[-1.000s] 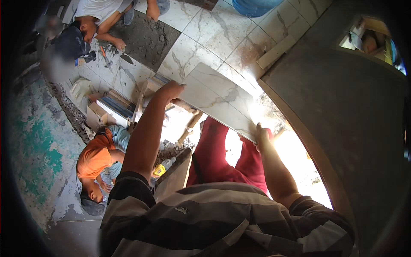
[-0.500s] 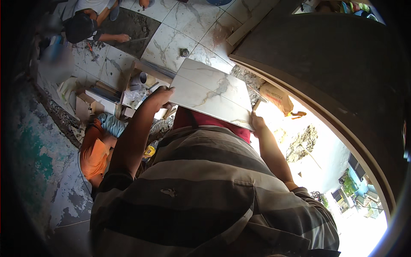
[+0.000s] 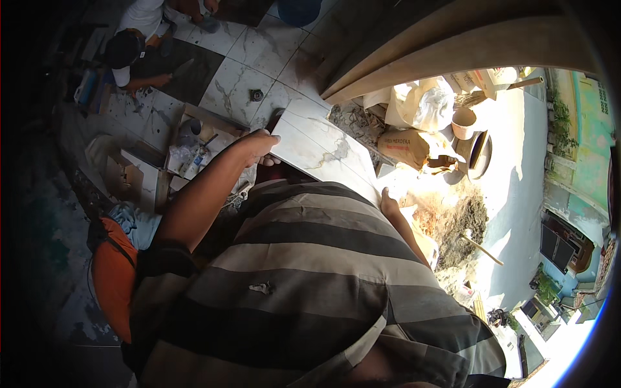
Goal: The person aligns a tile piece on the floor, marks it with a pencil, and carries it outside. Then, the person cuts the tile along the marked line using an angle grinder, breaks off the edge piece by hand, and holds the cut tile.
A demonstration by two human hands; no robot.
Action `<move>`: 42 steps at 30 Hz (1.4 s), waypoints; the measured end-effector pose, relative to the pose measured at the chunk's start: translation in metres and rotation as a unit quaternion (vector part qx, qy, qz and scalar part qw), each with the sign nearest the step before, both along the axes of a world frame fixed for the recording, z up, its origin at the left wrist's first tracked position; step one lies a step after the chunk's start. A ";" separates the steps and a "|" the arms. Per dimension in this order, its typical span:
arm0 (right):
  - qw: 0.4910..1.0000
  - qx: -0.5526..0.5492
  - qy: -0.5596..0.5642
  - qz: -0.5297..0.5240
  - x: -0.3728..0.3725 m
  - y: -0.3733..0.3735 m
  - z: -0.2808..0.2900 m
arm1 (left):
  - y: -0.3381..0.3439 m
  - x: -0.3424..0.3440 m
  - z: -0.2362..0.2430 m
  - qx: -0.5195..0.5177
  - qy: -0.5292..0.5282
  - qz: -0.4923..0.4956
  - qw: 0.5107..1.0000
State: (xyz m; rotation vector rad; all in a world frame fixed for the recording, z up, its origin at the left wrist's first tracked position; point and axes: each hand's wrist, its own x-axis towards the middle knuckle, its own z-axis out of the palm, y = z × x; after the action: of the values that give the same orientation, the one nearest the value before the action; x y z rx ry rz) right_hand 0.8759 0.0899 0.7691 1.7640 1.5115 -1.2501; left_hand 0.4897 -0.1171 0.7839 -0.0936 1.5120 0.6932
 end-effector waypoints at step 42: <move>0.587 0.014 0.076 -0.806 0.286 -0.280 -0.076 | 0.325 0.386 -0.040 -0.122 -0.273 -0.569 0.766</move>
State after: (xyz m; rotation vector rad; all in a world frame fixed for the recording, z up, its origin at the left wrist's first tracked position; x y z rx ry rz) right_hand 1.1614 -0.1903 0.6934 3.0601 -0.6564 -1.9691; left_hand 0.8753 0.2082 0.7443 0.3841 0.8202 -0.5029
